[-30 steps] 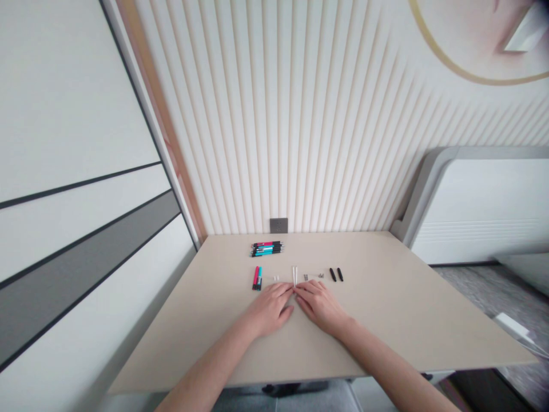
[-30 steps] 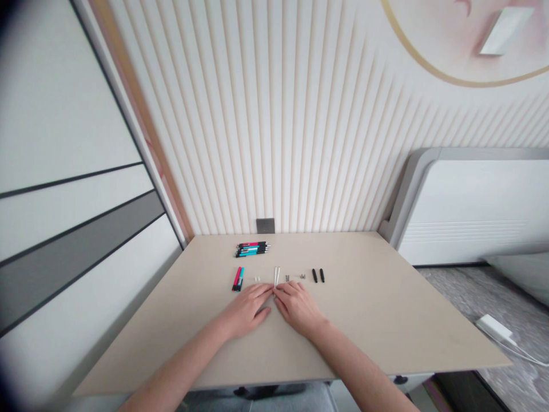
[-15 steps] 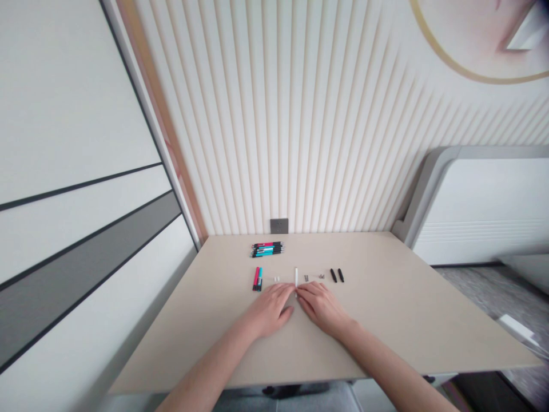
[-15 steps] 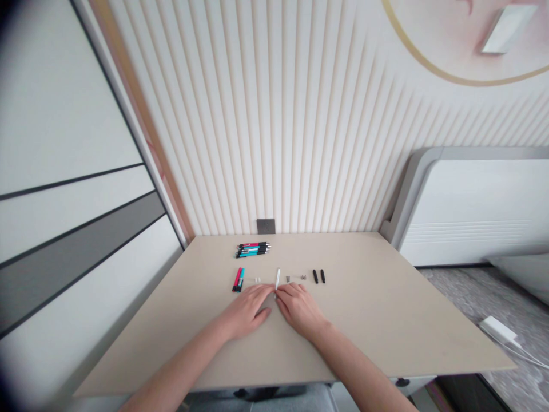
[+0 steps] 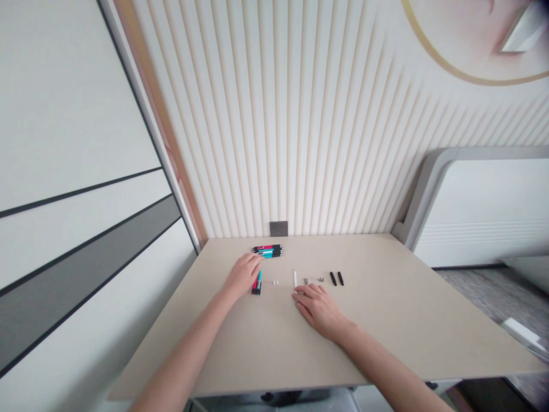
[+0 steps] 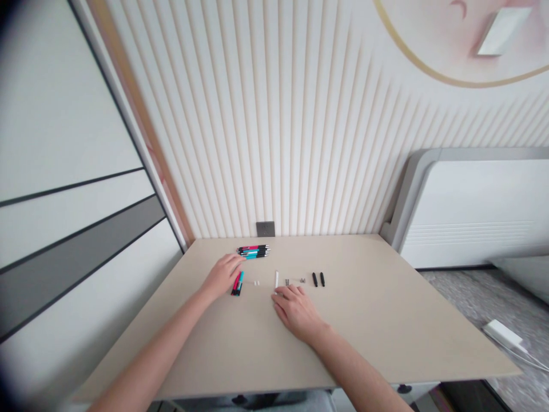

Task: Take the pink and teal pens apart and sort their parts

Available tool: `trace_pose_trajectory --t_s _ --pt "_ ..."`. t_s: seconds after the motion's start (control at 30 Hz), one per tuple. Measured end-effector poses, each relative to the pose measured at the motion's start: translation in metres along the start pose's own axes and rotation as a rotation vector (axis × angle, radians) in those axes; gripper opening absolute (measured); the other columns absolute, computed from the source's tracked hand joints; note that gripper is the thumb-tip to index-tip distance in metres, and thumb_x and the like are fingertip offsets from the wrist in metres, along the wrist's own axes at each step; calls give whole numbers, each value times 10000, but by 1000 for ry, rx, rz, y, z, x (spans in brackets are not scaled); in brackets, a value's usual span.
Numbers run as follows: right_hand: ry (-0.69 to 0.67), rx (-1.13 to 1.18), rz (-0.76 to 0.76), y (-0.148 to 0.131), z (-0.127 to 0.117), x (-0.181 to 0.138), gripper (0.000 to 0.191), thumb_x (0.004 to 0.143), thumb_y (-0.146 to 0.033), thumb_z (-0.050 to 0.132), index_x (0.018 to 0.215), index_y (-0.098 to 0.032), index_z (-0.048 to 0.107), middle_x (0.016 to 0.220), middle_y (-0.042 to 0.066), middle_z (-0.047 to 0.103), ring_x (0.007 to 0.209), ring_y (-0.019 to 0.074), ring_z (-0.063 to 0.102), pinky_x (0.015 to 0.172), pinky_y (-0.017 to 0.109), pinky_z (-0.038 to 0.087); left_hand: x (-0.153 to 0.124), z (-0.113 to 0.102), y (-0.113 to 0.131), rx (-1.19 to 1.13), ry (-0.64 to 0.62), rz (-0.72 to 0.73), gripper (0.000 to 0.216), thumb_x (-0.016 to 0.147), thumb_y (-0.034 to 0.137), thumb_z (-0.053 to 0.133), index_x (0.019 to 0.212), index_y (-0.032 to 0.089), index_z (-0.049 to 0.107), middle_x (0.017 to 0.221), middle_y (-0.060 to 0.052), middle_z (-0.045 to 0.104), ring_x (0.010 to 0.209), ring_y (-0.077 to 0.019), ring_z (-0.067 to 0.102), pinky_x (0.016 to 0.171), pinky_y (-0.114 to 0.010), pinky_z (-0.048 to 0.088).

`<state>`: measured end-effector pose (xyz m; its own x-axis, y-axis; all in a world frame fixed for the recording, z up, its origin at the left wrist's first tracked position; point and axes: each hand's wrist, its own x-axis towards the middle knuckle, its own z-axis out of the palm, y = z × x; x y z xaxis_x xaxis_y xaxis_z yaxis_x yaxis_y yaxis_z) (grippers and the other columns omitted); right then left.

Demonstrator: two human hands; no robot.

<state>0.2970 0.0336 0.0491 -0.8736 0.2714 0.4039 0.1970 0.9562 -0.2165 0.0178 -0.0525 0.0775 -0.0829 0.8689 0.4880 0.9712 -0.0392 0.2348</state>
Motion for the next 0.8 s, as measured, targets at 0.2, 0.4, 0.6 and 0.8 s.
trace_pose_trajectory --t_s 0.2,0.4,0.6,0.8 --pt "-4 15 16 0 -2 0 280 967 -239 442 1181 -250 623 1167 91 634 1025 233 565 909 401 449 10 14 -44 51 -19 -65 305 890 104 470 1087 202 681 1073 -75 665 1003 -222 590 916 -397 486" --pt "15 41 55 -1 0 2 320 955 -193 433 1230 -258 582 1171 100 603 1038 222 579 921 388 465 1 34 -57 44 -19 -64 273 912 139 483 1056 215 701 1032 -67 651 969 -211 580 907 -385 476" --pt "15 43 54 1 2 2 328 938 -167 448 1232 -250 568 1156 110 591 1034 232 590 902 401 495 2 36 -61 65 -50 -112 251 906 130 534 1099 197 680 985 -67 616 937 -203 576 873 -344 469" --pt "26 88 67 2 0 0 333 930 -160 452 1218 -266 578 1168 101 588 1040 236 595 897 399 513 1 33 -56 77 -37 -151 155 908 146 557 974 186 692 956 -59 626 916 -207 587 850 -344 462"
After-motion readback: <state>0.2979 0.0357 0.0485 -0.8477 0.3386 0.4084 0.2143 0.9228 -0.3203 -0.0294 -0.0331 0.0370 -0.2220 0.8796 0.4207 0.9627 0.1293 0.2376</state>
